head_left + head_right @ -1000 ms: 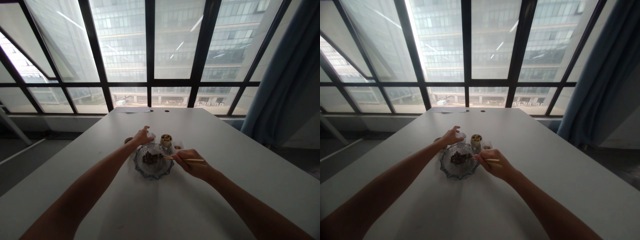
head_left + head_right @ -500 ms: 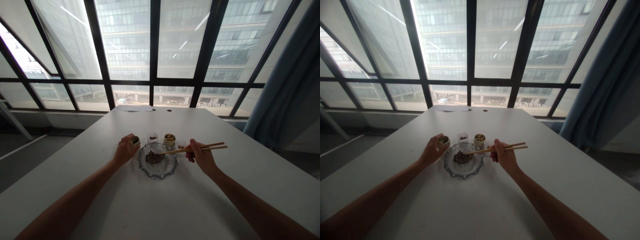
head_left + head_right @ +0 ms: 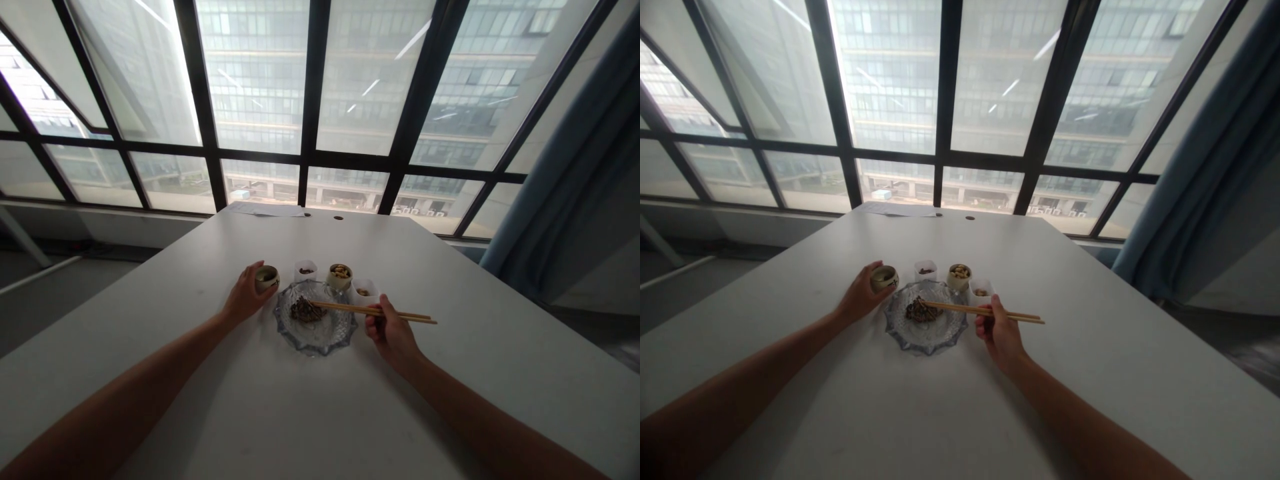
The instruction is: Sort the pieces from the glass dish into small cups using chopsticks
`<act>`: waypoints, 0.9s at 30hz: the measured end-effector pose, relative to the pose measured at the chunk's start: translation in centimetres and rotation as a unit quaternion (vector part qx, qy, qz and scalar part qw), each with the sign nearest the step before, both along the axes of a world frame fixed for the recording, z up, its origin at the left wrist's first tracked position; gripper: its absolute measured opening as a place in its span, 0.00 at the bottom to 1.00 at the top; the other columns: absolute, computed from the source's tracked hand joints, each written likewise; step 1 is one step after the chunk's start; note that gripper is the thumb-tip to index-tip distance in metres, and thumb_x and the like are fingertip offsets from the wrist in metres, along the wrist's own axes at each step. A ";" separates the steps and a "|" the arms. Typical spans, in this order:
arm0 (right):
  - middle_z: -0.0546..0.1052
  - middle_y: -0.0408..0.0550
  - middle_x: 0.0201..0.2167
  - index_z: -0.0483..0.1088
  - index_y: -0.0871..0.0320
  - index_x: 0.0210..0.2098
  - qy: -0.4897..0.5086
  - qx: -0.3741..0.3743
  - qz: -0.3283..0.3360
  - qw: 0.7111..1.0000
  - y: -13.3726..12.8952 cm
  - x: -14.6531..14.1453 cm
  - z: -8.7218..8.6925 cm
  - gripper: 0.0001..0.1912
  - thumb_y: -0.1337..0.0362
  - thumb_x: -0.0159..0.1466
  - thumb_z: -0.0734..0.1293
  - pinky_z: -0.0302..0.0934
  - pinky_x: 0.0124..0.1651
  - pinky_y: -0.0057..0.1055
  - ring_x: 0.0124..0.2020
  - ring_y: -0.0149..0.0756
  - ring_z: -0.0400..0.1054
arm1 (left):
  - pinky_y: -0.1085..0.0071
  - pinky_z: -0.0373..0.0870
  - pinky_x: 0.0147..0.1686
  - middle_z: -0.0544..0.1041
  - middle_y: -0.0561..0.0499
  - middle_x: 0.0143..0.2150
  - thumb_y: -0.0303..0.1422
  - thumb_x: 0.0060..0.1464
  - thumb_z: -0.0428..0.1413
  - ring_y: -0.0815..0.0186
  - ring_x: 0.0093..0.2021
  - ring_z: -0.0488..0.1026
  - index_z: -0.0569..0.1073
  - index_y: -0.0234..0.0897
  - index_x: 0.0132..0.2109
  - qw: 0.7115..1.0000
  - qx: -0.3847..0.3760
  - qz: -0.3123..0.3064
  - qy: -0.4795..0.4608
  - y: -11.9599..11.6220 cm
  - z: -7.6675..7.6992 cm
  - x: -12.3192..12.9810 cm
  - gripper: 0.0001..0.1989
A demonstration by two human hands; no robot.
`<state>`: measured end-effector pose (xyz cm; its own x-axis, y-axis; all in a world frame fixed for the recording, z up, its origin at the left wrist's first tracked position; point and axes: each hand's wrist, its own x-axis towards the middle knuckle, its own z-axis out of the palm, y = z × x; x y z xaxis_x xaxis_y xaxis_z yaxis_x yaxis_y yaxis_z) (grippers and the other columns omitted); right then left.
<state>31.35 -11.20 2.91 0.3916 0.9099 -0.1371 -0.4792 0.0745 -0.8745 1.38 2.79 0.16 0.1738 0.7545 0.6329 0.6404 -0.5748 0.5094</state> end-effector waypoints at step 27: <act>0.71 0.44 0.16 0.71 0.60 0.26 -0.043 0.053 -0.033 0.997 0.0 0.6 -0.9 0.28 0.40 0.50 0.77 0.61 0.15 0.23 0.17 0.30 0.65 | 0.57 0.67 0.60 0.72 0.41 0.58 0.33 0.46 0.63 0.54 0.59 0.70 0.63 0.38 0.59 0.998 0.043 -0.035 0.022 -1.2 1.2 0.2 0.33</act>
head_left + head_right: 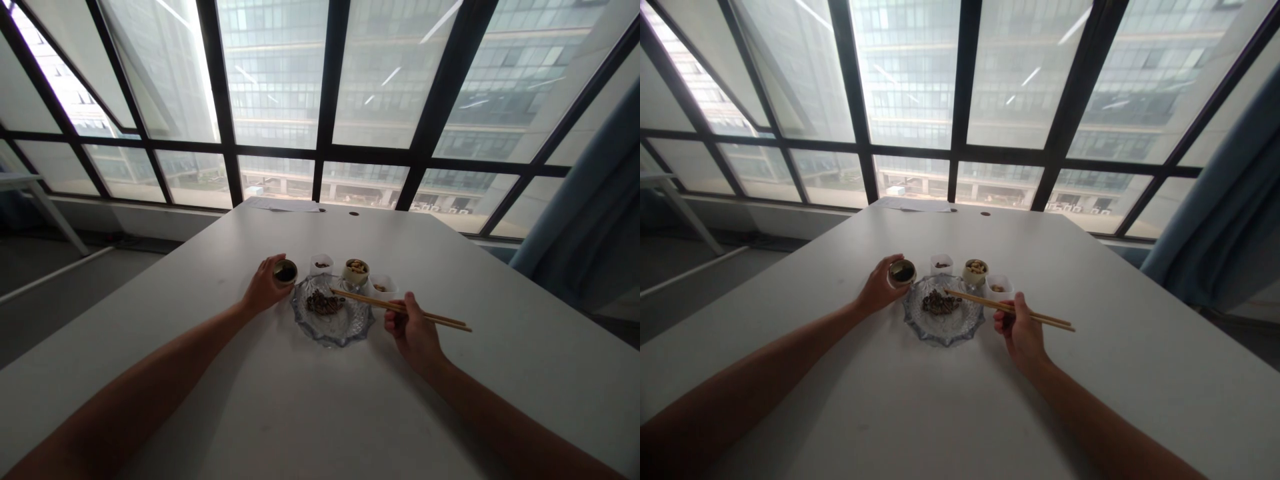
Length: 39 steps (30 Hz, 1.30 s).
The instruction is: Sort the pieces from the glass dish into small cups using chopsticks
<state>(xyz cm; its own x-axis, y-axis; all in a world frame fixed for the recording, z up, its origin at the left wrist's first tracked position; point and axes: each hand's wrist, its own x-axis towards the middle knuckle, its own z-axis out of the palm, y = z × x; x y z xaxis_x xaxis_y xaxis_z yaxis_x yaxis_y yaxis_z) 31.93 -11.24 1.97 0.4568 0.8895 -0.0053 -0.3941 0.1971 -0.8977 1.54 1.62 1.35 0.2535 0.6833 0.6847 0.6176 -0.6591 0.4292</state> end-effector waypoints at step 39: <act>0.74 0.45 0.18 0.72 0.59 0.28 -0.236 0.176 -0.097 0.951 0.4 0.6 5.1 0.30 0.35 0.60 0.68 0.60 0.19 0.28 0.16 0.32 0.66 | 0.56 0.68 0.56 0.75 0.38 0.55 0.35 0.46 0.66 0.49 0.56 0.72 0.59 0.35 0.64 0.985 -0.120 -0.048 0.113 3.2 5.4 9.2 0.41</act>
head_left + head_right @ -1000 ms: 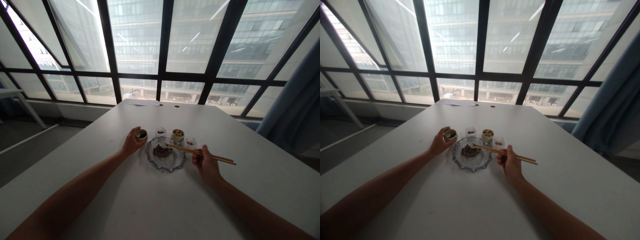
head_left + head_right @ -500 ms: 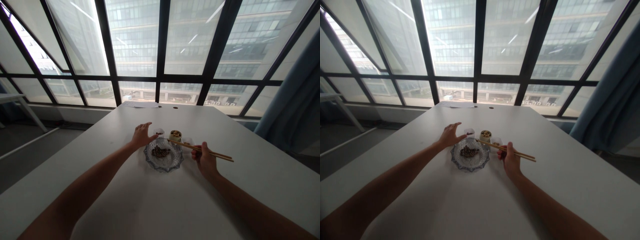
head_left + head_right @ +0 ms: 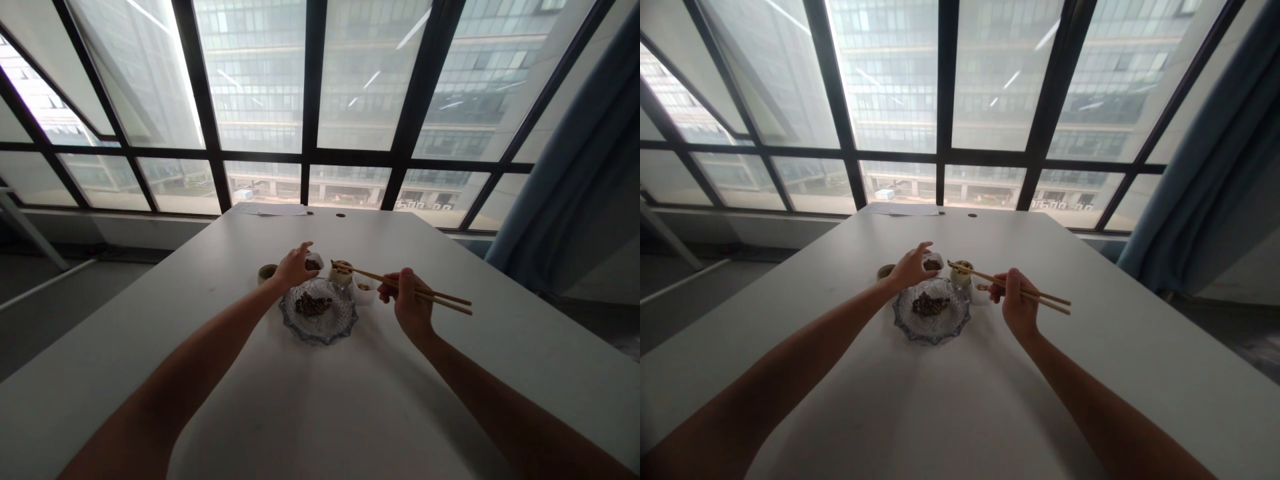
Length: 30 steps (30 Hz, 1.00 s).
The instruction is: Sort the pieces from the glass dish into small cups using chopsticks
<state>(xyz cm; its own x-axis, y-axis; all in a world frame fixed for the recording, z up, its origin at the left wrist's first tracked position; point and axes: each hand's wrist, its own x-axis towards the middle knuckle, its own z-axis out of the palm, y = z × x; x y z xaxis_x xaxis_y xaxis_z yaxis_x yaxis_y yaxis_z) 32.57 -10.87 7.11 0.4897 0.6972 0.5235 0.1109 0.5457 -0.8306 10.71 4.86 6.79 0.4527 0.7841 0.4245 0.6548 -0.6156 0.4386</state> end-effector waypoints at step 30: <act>0.66 0.42 0.15 0.67 0.57 0.21 -0.501 -0.063 0.217 0.835 1.6 -0.4 5.4 0.30 0.42 0.70 0.59 0.54 0.21 0.27 0.17 0.30 0.59 | 0.52 0.65 0.59 0.75 0.39 0.57 0.48 0.56 0.58 0.49 0.58 0.71 0.67 0.36 0.59 0.997 0.071 0.034 0.016 -1.4 -0.7 -3.5 0.29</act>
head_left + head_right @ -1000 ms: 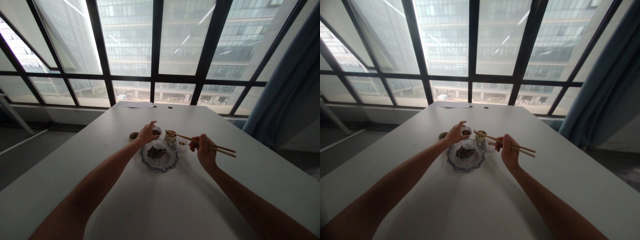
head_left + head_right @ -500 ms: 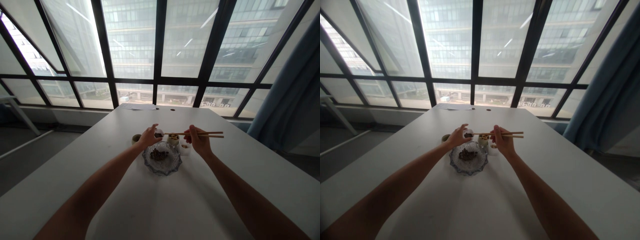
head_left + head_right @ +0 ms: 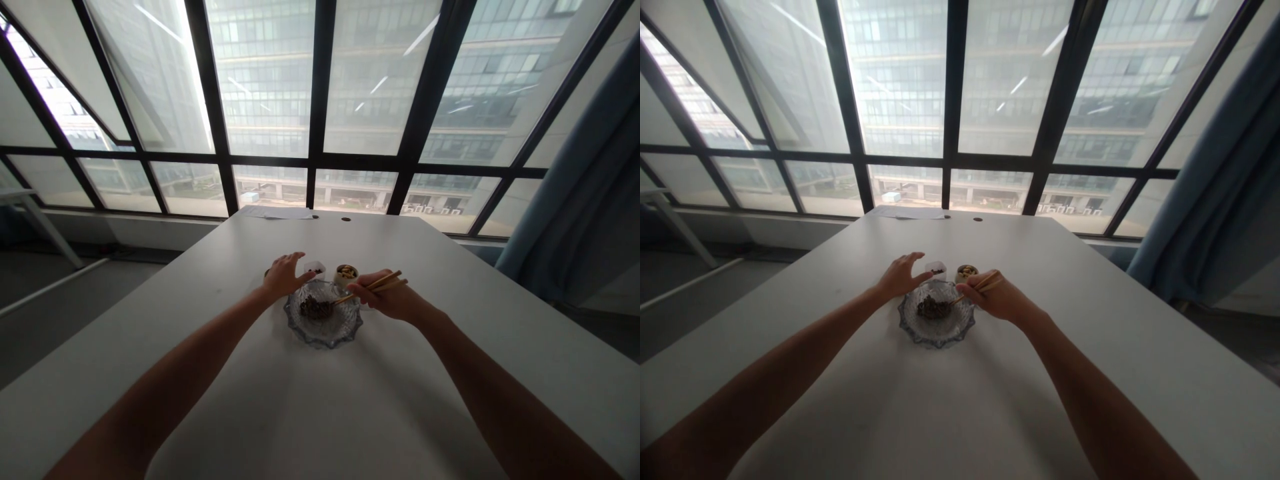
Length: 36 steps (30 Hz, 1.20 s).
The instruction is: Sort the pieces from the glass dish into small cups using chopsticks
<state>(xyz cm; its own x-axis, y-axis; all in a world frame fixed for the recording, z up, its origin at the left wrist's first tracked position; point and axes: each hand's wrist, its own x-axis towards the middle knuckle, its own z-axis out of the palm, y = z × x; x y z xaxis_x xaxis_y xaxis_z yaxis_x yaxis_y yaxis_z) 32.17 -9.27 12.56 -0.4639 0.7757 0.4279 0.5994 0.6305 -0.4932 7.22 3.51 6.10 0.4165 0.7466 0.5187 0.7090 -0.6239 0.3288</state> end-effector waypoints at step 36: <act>0.74 0.48 0.17 0.74 0.60 0.26 0.180 -0.057 -0.090 0.978 0.6 0.7 -0.6 0.30 0.38 0.64 0.65 0.62 0.18 0.25 0.16 0.32 0.67 | 0.52 0.69 0.56 0.75 0.36 0.54 0.50 0.46 0.64 0.48 0.55 0.73 0.65 0.34 0.60 0.981 -0.080 0.099 -0.148 -0.6 -6.4 -6.4 0.39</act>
